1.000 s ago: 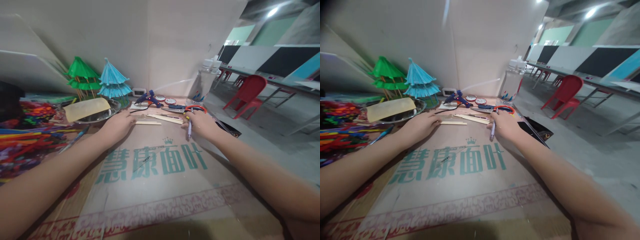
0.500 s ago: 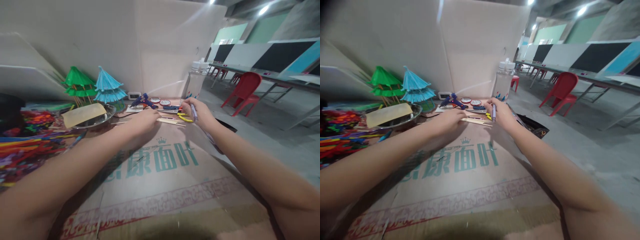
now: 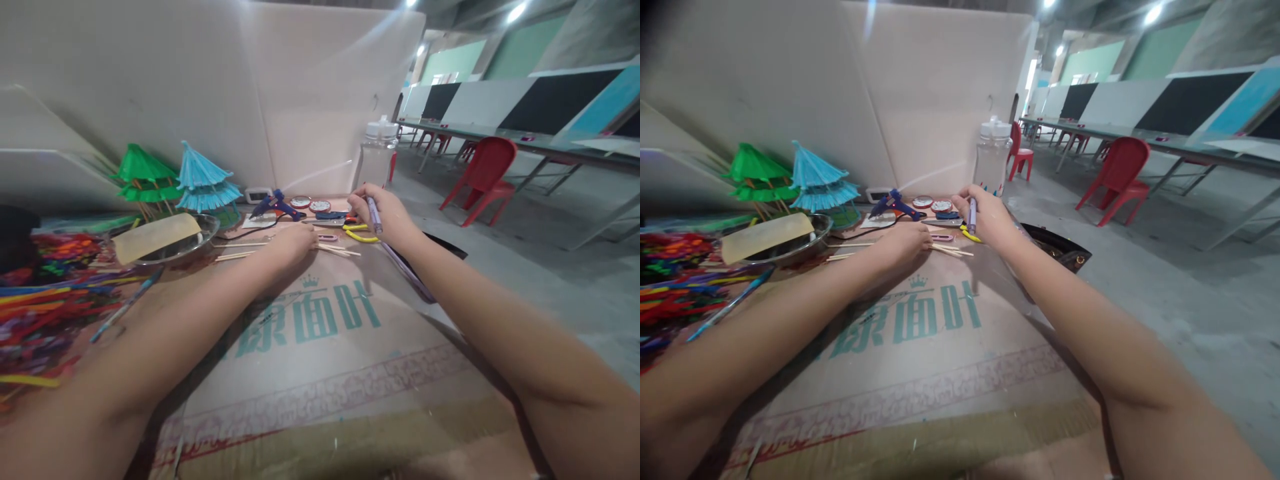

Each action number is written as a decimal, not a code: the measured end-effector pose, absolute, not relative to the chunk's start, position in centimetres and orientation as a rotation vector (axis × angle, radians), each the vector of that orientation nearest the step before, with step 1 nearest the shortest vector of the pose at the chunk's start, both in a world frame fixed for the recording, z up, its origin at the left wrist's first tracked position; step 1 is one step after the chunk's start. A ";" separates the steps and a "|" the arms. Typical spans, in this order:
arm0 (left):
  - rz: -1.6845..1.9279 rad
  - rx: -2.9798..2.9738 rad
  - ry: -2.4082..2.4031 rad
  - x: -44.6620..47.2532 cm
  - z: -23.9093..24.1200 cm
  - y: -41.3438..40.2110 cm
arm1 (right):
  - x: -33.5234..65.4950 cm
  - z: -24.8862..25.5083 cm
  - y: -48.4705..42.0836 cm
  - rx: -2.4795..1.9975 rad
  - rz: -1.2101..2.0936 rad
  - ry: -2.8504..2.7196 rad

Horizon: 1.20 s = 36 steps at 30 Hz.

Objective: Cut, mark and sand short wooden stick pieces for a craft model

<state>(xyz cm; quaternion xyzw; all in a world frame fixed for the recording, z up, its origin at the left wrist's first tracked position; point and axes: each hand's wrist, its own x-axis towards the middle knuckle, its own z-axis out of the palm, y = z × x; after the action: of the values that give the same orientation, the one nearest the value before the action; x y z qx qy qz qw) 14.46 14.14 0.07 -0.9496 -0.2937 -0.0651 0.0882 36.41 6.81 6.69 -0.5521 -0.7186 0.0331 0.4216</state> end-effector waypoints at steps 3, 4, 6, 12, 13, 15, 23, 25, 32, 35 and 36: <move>-0.064 -2.797 -0.938 15.2 1.0 13.7 | 36.4 6.8 6.7 -1.371 0.111 -1.812; -0.027 -2.790 -0.950 15.4 1.3 13.5 | 36.5 6.8 6.6 -1.372 0.115 -1.815; 0.035 -2.781 -0.965 15.8 2.0 13.3 | 36.5 7.0 6.6 -1.383 0.116 -1.810; 0.116 -2.768 -1.007 16.6 3.2 12.8 | 36.6 7.1 6.5 -1.389 0.110 -1.786; 0.115 -2.765 -1.011 16.6 3.3 12.7 | 36.6 7.2 6.5 -1.382 0.117 -1.785; 0.110 -2.763 -1.005 16.5 3.3 12.3 | 36.5 7.3 6.4 -1.370 0.133 -1.784; 0.097 -2.739 -0.934 16.4 3.5 11.3 | 36.2 7.8 5.8 -1.338 0.142 -1.783; 0.075 -2.718 -0.941 16.6 3.3 10.9 | 36.2 7.8 5.9 -1.335 0.149 -1.778; 0.015 -2.741 -0.827 16.4 3.0 10.9 | 36.4 7.6 6.0 -1.314 0.165 -1.778; -0.019 -2.759 -0.816 16.2 2.9 11.3 | 36.5 7.6 6.0 -1.308 0.130 -1.799; -0.035 -2.764 -0.821 16.3 2.8 11.3 | 36.5 7.6 6.0 -1.303 0.119 -1.804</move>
<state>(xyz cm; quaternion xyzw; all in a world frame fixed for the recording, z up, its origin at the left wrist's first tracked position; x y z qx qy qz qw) 16.26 11.33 2.81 -0.9506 -0.2823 -0.0122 0.1285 36.52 5.97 7.60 -0.5247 -0.7265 0.0479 0.4411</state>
